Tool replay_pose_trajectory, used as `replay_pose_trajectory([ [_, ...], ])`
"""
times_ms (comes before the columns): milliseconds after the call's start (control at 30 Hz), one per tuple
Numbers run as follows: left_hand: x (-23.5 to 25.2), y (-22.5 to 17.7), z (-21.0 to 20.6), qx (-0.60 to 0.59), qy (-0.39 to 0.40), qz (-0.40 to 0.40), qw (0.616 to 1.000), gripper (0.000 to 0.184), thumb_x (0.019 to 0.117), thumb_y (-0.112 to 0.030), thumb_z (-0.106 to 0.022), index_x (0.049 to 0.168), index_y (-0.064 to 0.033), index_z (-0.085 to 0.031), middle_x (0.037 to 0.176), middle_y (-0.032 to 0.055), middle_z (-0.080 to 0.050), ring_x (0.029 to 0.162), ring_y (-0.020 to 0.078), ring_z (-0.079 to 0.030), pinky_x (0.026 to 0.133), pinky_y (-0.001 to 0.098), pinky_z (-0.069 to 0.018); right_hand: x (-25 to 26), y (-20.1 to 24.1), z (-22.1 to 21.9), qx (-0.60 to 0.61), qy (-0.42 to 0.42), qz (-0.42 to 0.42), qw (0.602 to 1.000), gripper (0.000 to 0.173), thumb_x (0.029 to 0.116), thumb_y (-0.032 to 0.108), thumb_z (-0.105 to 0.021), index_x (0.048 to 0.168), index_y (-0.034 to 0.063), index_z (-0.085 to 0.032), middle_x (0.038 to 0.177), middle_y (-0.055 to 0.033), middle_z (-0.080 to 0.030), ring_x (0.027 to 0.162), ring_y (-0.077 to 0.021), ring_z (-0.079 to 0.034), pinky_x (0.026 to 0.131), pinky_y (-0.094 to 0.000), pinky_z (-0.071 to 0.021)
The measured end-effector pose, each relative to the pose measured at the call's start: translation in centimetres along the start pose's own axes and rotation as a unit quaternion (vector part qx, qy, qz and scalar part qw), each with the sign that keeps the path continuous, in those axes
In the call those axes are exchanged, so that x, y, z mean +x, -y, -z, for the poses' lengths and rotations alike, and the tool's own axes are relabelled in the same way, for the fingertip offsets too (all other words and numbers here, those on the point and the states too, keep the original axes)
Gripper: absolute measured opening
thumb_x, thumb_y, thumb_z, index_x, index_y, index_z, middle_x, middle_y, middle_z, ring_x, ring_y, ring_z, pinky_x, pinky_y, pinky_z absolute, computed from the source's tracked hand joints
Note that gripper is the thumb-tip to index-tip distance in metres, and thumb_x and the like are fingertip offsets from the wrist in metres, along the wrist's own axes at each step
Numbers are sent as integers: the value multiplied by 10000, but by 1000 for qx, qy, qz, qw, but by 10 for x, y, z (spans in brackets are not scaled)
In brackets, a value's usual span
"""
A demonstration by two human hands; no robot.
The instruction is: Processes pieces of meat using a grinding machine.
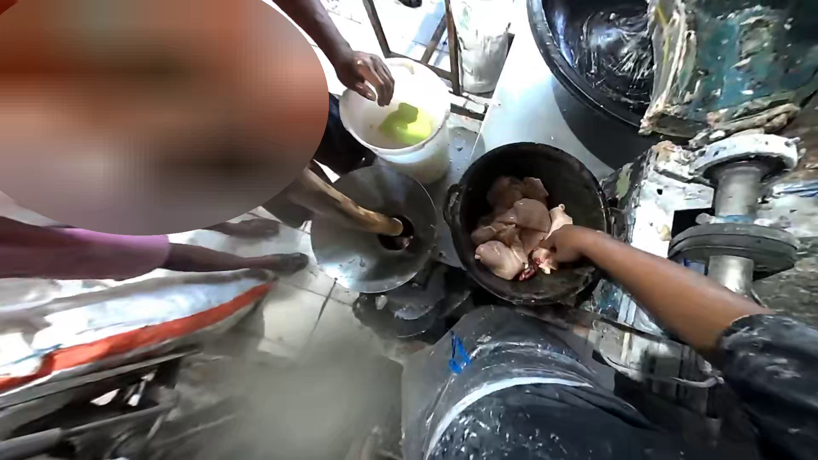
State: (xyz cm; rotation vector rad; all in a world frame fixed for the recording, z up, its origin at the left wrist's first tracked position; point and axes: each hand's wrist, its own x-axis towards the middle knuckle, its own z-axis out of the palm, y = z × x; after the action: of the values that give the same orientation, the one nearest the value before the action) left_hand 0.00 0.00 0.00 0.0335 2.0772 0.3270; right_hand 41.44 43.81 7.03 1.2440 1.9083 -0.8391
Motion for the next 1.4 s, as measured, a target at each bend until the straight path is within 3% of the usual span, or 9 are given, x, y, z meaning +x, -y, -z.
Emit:
replay_pose_trajectory([
  [100, 19, 14, -10, 33, 17, -27, 999, 412, 1068, -304, -537, 1337, 1, -602, 1230, 234, -662, 1104, 339, -655, 970, 548, -515, 18, 5, -37, -3, -70, 24, 997, 251, 835, 179, -763, 1076, 112, -744, 1113, -200, -703, 1059, -441, -660, 871, -703, -511],
  [233, 36, 38, -23, 25, 33, -58, 997, 378, 1044, -328, -586, 1294, -53, -657, 1191, 204, -693, 1078, 327, -678, 959, 556, -534, 21, 30, -52, 50, -12, 58, 997, 413, 981, 460, -629, 1184, 118, -743, 1229, -200, -692, 1205, -403, -621, 1043, -655, -449],
  [467, 61, 62, -12, 52, 80, -43, 995, 364, 1041, -344, -597, 1275, -79, -683, 1268, 165, -684, 1204, 296, -646, 1068, 534, -487, 54, 74, -66, 165, -92, -83, 978, 581, 837, 412, -771, 1233, -1, -667, 1291, -304, -616, 1249, -470, -566, 1017, -694, -434],
  [667, 87, 75, 7, 47, 109, -18, 993, 407, 1051, -365, -561, 1310, -66, -657, 1293, 193, -664, 1236, 332, -621, 1090, 558, -454, 37, 102, -67, 435, -105, -89, 890, 293, 1002, 375, -559, 1119, 122, -647, 794, 2, -629, 613, -87, -570, 547, -294, -499],
  [767, 102, 77, 24, 44, 111, -10, 993, 414, 1053, -366, -555, 1320, -64, -646, 1317, 209, -647, 1268, 355, -597, 1099, 585, -432, 27, 125, -65, 420, -172, -101, 885, 324, 1009, 275, -581, 1226, 39, -627, 1015, -77, -663, 837, -128, -610, 768, -377, -534],
  [900, 123, 108, 48, -32, 57, -46, 997, 421, 1066, -349, -548, 1348, -44, -620, 1342, 204, -634, 1251, 341, -615, 1085, 551, -471, 2, 136, -72, 640, -173, 53, 747, 203, 940, 72, -435, 1063, 141, -582, 794, 47, -674, 572, -17, -581, 481, -189, -490],
  [1133, 60, 39, 74, -62, 79, 60, 993, 446, 1096, -264, -493, 1391, 68, -538, 1389, 304, -563, 1279, 402, -562, 1076, 542, -428, -20, 143, 7, 745, -164, 145, 630, 184, 892, 167, -498, 752, 177, -617, 731, -15, -661, 637, -138, -622, 603, -335, -548],
  [1233, 130, 89, 52, -66, 68, 35, 995, 494, 1065, -367, -527, 1338, 40, -592, 1281, 276, -636, 1151, 391, -641, 979, 565, -514, -2, 199, 53, 743, -154, 156, 632, 235, 970, 218, -453, 825, 176, -633, 795, 4, -662, 670, -110, -614, 620, -299, -539],
  [1400, 187, 26, 31, 41, 132, -9, 990, 512, 1051, -405, -545, 1387, -21, -591, 1378, 251, -601, 1298, 405, -570, 1105, 607, -424, 55, 249, 93, 728, -121, 56, 672, 408, 1046, 316, -404, 1412, 161, -495, 1332, -99, -592, 1138, -324, -642, 920, -553, -555],
])
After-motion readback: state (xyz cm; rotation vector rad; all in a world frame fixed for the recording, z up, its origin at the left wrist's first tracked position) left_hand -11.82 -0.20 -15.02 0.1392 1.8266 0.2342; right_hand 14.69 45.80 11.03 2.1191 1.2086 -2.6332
